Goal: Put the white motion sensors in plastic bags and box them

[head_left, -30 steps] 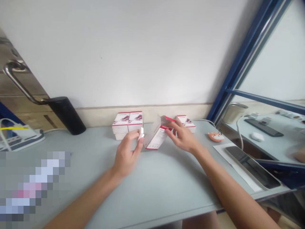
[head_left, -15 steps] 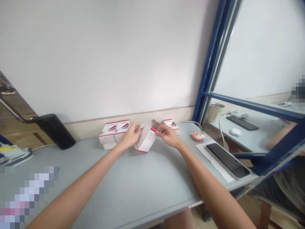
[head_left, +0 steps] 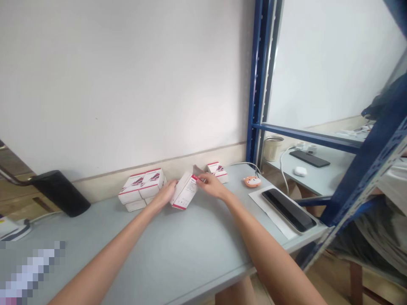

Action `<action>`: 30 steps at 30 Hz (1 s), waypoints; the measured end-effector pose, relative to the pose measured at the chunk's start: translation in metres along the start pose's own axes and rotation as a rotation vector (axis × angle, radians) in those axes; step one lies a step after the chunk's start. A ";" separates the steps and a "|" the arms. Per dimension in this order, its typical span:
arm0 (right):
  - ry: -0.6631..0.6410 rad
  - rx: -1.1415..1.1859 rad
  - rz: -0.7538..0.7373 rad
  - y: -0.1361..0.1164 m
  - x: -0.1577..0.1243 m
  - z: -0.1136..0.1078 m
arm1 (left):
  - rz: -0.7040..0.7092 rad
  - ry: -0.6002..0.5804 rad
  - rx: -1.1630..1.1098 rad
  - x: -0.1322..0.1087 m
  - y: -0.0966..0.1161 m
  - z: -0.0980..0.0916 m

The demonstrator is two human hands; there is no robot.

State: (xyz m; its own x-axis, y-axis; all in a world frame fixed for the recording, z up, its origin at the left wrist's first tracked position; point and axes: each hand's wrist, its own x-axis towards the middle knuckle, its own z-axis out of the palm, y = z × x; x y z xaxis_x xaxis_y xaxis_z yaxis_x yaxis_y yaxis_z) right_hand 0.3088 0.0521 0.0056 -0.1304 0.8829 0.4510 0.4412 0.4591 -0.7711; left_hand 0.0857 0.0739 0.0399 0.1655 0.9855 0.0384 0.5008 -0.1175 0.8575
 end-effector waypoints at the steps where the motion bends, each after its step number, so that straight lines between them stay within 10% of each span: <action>1: -0.002 -0.017 0.000 0.000 -0.001 0.000 | 0.030 0.031 0.033 -0.008 0.002 -0.001; 8: -0.015 -0.102 -0.019 -0.011 -0.009 0.000 | 0.276 -0.021 0.213 -0.064 -0.009 -0.004; 30: -0.092 -0.174 0.147 -0.013 -0.018 0.025 | 0.265 -0.006 0.042 -0.087 -0.065 -0.058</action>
State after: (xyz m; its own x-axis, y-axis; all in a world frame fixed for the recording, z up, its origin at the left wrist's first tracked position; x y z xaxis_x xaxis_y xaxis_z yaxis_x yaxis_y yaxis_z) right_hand 0.2832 0.0326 -0.0043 -0.1304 0.9478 0.2909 0.6065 0.3084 -0.7328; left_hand -0.0109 0.0032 0.0105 0.3007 0.9188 0.2558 0.4742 -0.3768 0.7957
